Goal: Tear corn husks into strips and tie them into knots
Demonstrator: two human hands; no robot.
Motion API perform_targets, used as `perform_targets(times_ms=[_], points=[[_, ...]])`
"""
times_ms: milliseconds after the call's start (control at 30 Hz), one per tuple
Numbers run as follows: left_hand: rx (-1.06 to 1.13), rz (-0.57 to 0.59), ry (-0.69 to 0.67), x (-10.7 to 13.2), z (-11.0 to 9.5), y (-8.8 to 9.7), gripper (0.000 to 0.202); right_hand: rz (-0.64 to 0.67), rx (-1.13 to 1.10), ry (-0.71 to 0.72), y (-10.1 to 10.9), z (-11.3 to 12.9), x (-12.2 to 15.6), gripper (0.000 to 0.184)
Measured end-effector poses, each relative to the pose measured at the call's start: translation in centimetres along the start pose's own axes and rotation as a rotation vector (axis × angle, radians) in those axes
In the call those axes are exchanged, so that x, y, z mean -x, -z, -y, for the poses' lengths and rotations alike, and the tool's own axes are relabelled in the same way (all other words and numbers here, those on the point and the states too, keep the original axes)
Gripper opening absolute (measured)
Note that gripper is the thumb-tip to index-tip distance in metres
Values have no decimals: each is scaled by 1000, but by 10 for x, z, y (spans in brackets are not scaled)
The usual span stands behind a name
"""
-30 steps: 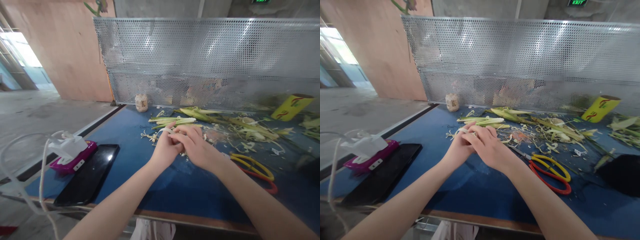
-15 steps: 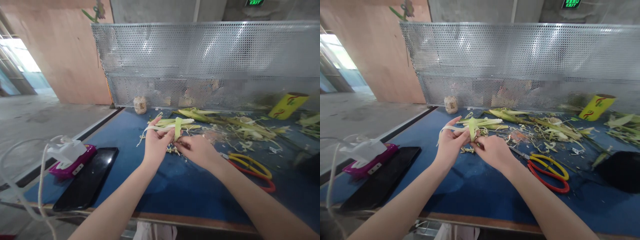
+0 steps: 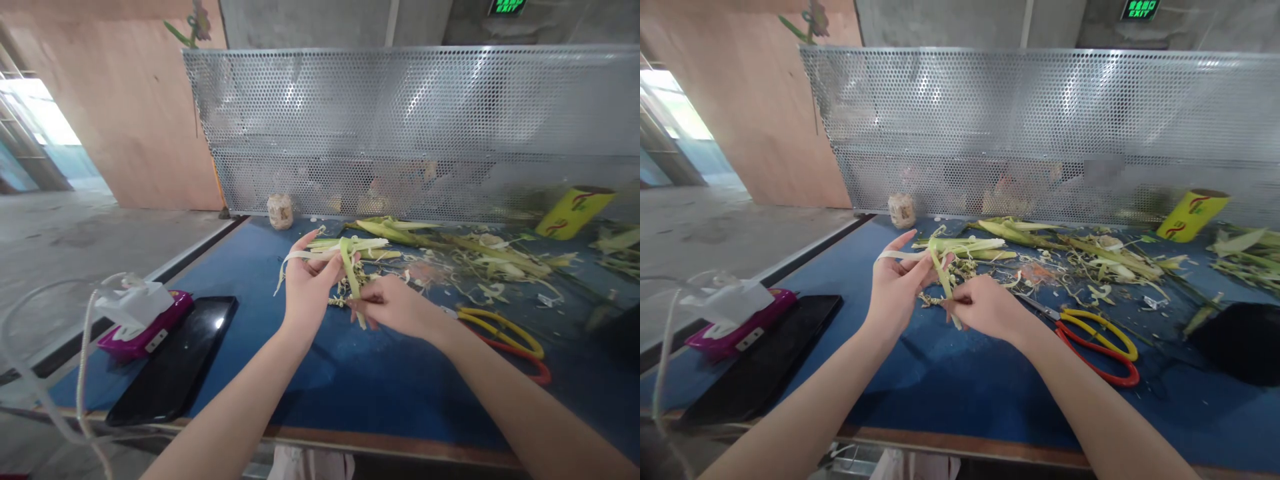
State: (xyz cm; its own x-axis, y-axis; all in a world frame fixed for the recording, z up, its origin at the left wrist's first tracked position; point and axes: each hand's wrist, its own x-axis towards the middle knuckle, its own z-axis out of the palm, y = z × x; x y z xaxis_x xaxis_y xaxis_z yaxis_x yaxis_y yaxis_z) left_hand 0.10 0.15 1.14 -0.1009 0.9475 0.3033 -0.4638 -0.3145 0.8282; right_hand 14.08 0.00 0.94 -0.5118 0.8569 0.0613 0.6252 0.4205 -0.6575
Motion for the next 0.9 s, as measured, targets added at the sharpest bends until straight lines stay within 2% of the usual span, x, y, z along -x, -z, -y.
perform_targets(times_ms=[133,200,333,400,467,533,600,733,833,900], points=[[14,-19,-44,-1,-4,0,54,177,-140,-68,7,-8,-1,33],[9,-36,-56,-1,-5,1,55,353,-198,-104,13,-12,0,32],[16,-58,-53,-1,-4,1,59,786,-253,-170,26,-14,6,34],[18,-59,-23,-1,-4,0,58,845,-185,-155,31,-13,8,36],[9,-50,25,0,-5,-2,56,729,-61,-112,33,-11,9,37],[-6,-25,59,1,-5,-4,55,537,33,-106,34,-9,10,40],[-23,27,81,3,-7,-5,57,398,31,-103,36,-8,11,40],[-71,161,105,5,-7,-4,76,255,-35,-22,45,-5,14,31],[-129,181,99,5,-6,-2,84,89,-60,1,48,-6,14,24],[-151,173,99,5,-5,-1,84,58,-130,23,46,-8,12,21]])
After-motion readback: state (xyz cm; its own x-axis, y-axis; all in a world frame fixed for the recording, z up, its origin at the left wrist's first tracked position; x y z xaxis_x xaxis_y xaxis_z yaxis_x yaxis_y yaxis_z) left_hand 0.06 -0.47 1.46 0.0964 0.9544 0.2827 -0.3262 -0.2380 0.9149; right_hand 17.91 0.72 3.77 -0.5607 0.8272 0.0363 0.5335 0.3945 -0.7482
